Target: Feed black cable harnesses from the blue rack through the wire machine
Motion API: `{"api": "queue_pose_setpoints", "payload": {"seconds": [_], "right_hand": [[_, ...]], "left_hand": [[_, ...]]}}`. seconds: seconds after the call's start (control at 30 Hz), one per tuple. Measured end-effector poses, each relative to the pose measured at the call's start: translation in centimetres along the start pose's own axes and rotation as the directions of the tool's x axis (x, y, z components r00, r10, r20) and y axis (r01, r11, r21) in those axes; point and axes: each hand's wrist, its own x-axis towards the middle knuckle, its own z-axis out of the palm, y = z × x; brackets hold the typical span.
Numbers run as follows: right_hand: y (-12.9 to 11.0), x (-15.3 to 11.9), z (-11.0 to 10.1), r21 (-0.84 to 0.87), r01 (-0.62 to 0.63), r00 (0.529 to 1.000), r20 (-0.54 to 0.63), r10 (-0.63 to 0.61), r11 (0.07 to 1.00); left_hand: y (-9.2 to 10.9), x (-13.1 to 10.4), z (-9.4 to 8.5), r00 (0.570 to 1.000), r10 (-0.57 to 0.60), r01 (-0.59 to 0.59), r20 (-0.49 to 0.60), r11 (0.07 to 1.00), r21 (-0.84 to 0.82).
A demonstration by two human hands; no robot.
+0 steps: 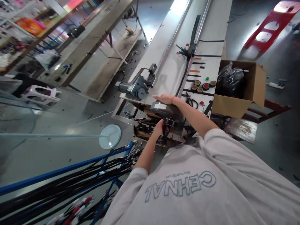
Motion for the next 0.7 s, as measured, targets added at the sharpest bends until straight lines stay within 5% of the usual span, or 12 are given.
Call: {"api": "queue_pose_setpoints", "payload": {"seconds": [0.07,0.17,0.27,0.33,0.4,0.47,0.57,0.63,0.7], "right_hand": [[1.7,-3.6,-0.9,-0.006,-0.079,0.997,-0.015,0.079,0.997],[4.8,-8.4,-1.9,-0.085,-0.211,0.959,-0.211,0.189,0.974],[7.5,-11.0,-2.4,-0.303,-0.547,0.785,-0.508,0.353,0.781],[8.8,-11.8,-2.8,-0.323,-0.692,0.683,-0.582,0.441,0.646],[9.5,-12.7,-3.2,-0.207,-0.701,0.674,-0.504,0.540,0.682],[9.5,-14.6,-3.3,-0.040,-0.638,0.718,-0.393,0.575,0.769],[7.4,-18.7,-1.9,0.234,-0.346,0.896,-0.206,0.394,0.908],[5.0,-20.9,0.6,0.514,-0.145,0.988,0.036,0.147,0.846],[2.8,-21.3,3.9,0.740,-0.222,0.929,0.359,-0.093,0.635]], "left_hand": [[1.2,0.0,-0.1,0.993,0.086,-0.102,0.076,0.968,0.231],[2.8,-0.4,0.2,0.980,0.166,-0.200,0.112,0.758,0.620],[4.6,-0.9,-0.5,0.975,0.223,-0.128,0.017,0.496,0.859],[6.0,-1.3,-1.9,0.966,0.256,-0.071,-0.041,0.412,0.908],[7.3,-1.6,-3.7,0.962,0.261,-0.042,-0.075,0.419,0.907],[8.2,-1.8,-5.2,0.966,0.245,-0.038,-0.086,0.461,0.886],[8.4,-1.7,-5.9,0.973,0.212,-0.031,-0.094,0.524,0.851],[8.2,-1.5,-5.7,0.975,0.199,-0.029,-0.099,0.556,0.831],[8.1,-1.5,-5.4,0.977,0.193,-0.031,-0.095,0.564,0.825]]}}
